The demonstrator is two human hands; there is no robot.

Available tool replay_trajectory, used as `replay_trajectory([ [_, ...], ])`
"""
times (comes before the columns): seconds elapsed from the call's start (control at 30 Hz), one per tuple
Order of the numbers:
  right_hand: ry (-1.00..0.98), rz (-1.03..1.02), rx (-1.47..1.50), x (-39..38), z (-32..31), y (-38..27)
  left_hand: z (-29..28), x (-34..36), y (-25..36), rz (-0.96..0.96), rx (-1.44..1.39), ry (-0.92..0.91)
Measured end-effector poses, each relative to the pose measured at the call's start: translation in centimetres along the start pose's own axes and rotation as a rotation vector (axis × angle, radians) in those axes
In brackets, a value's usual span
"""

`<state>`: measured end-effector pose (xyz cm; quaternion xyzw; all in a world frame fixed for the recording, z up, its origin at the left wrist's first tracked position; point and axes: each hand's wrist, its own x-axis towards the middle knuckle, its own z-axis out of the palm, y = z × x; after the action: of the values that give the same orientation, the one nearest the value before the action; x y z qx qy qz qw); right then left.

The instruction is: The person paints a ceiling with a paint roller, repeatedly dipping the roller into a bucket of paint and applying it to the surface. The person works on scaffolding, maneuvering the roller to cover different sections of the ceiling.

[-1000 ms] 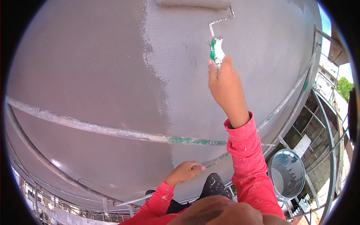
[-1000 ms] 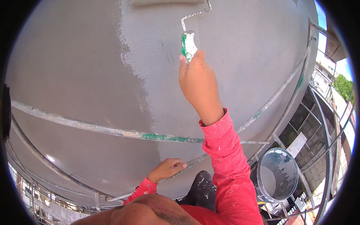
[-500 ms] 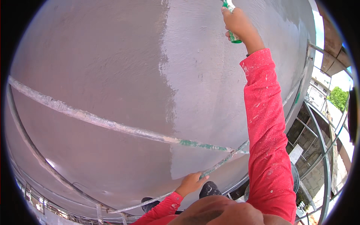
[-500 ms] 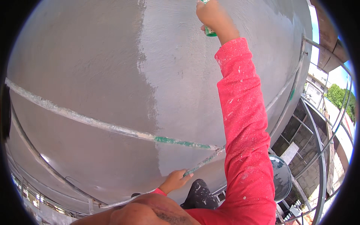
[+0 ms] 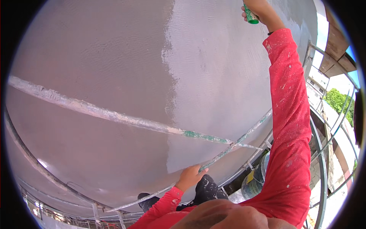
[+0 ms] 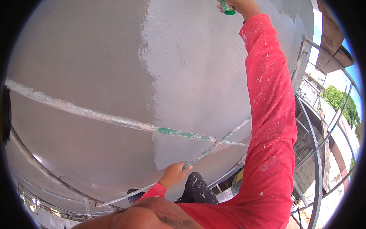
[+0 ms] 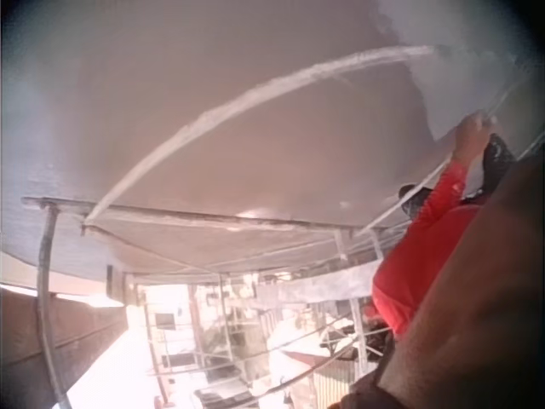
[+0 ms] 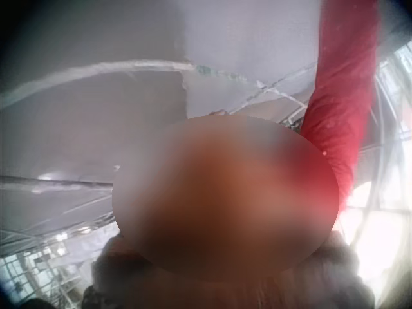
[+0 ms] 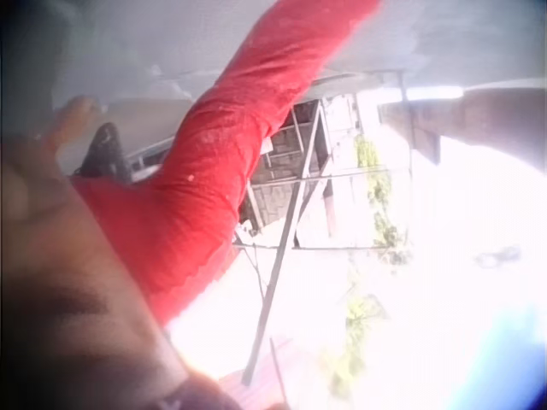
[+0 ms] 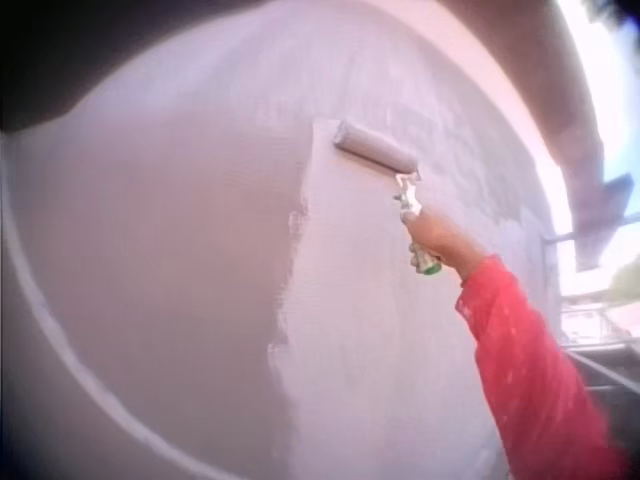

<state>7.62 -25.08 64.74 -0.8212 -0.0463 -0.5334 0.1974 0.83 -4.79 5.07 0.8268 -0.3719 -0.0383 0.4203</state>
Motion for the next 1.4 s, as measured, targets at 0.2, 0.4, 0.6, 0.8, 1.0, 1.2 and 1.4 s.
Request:
replay_trajectory([
  [0.2, -0.183, 0.282, 0.101, -17.6, 2.9, -0.3, 0.4, 0.0, -1.1, 0.023, 0.006, 0.048],
  [0.4, -0.333, 0.422, 0.017, -29.6, 3.1, 0.7, 0.3, 0.0, -0.9, 0.025, 0.025, 0.059],
  [0.6, -0.445, 0.312, -0.136, -39.7, 2.6, 4.0, 0.4, 0.1, -0.3, 0.036, 0.004, 0.043],
  [0.8, -0.660, 0.647, -0.030, -40.8, 1.2, 0.3, 0.4, 0.1, -1.6, 0.024, -0.016, 0.071],
  [1.0, -0.446, 0.499, -0.024, -40.0, 1.6, 2.2, 0.3, 0.1, -0.8, 0.016, 0.006, 0.033],
  [1.2, -0.347, 0.495, 0.041, -31.5, 1.1, -0.2, 0.1, -0.2, -0.9, -0.002, -0.009, 0.037],
  [1.4, -0.193, 0.459, 0.069, -23.2, 0.5, -0.6, 0.0, -0.3, -0.3, -0.014, -0.006, 0.010],
])
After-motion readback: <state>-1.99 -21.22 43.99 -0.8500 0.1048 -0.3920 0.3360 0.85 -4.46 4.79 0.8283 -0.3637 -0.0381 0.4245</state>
